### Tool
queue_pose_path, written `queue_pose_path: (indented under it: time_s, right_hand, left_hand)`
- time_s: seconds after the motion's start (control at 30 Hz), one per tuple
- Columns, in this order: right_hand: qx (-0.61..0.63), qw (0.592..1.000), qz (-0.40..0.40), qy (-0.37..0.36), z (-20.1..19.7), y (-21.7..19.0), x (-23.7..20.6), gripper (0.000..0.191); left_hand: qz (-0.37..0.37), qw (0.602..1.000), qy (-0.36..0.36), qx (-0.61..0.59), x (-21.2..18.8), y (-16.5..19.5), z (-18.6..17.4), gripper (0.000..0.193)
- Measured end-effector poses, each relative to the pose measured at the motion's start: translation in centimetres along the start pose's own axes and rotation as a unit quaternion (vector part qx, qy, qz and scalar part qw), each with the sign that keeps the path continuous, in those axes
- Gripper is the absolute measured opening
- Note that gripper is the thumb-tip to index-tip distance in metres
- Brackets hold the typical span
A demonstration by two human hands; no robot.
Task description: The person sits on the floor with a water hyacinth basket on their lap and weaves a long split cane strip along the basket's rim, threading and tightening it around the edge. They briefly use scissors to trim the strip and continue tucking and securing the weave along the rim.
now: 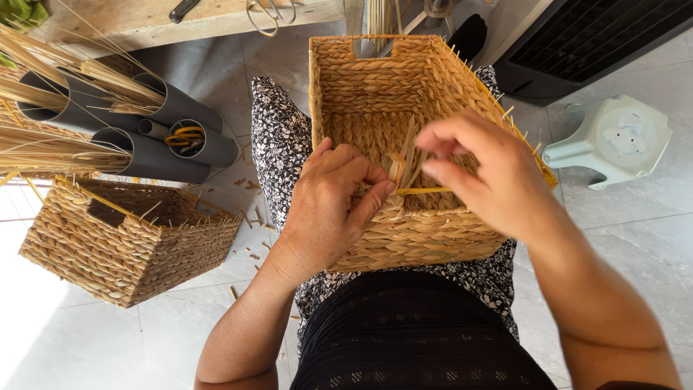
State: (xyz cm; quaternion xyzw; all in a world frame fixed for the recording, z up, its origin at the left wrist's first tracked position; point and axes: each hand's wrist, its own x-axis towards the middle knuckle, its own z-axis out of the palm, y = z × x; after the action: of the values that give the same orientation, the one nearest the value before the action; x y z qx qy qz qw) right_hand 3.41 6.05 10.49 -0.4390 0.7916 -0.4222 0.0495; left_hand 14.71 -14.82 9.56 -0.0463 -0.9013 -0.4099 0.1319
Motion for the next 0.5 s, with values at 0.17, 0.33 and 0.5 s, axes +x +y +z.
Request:
queue_pose_path:
  time_s: [0.17, 0.33, 0.5]
  right_hand:
    - [-0.074, 0.991, -0.086, 0.065, 3.1, -2.2, -2.8, 0.028]
    - [-0.076, 0.981, -0.15, 0.095, 3.8, -1.5, -3.8, 0.02]
    - [0.11, 0.985, -0.134, -0.018, 0.2, -2.0, -7.1, 0.016]
  left_hand:
    - [0.016, 1.0, 0.008, 0.01, 0.3, 0.3, 0.3, 0.011]
    - [0.006, 1.0, 0.006, 0.001, 0.3, 0.5, 0.2, 0.013]
    - [0.015, 0.999, 0.016, 0.031, 0.3, 0.3, 0.2, 0.017]
